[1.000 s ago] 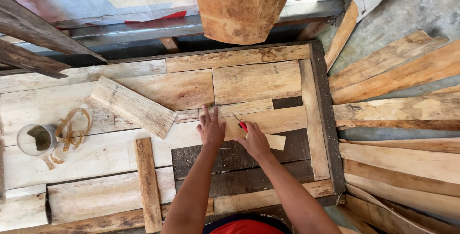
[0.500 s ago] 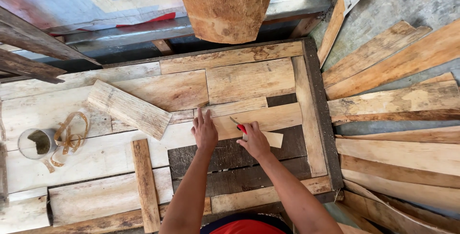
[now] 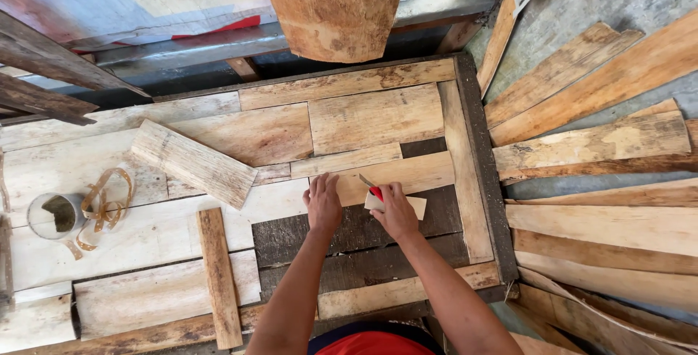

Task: Marking and fitting together wooden planks on a workbench using a utility knife.

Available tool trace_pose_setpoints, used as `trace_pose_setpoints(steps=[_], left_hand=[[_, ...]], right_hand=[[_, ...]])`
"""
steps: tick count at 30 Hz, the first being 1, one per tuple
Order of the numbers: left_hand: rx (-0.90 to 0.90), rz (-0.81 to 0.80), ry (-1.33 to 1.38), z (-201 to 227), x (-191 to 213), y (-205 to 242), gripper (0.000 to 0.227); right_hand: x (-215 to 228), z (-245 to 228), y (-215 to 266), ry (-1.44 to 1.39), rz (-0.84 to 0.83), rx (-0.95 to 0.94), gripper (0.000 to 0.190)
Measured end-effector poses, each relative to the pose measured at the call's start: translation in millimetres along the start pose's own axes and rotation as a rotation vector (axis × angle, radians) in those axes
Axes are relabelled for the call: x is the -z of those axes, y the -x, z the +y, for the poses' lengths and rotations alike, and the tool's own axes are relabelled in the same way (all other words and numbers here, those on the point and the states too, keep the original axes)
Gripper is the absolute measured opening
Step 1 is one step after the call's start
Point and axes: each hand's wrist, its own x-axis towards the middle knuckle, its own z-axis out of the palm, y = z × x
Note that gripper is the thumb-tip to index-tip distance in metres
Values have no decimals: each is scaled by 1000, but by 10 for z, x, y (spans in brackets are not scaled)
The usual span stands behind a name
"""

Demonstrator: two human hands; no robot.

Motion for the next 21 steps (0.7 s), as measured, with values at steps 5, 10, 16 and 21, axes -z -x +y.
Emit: trace_pose_setpoints(steps=[5,10,16,21], left_hand=[[-45,0,14,95,-97,-49,44],[-106,14,-42,175,-301,-218,52],[-187,19,-128,304,-432,-356,64],[-115,-83,-129,432,-374,-424,61]], right_hand=[[-78,98,-24,26,-56,-12,62],[9,155,-46,-1,-38,-15,59],[198,275,-322,-48,99,-102,55],[342,273,-699,4,53,-177,70]])
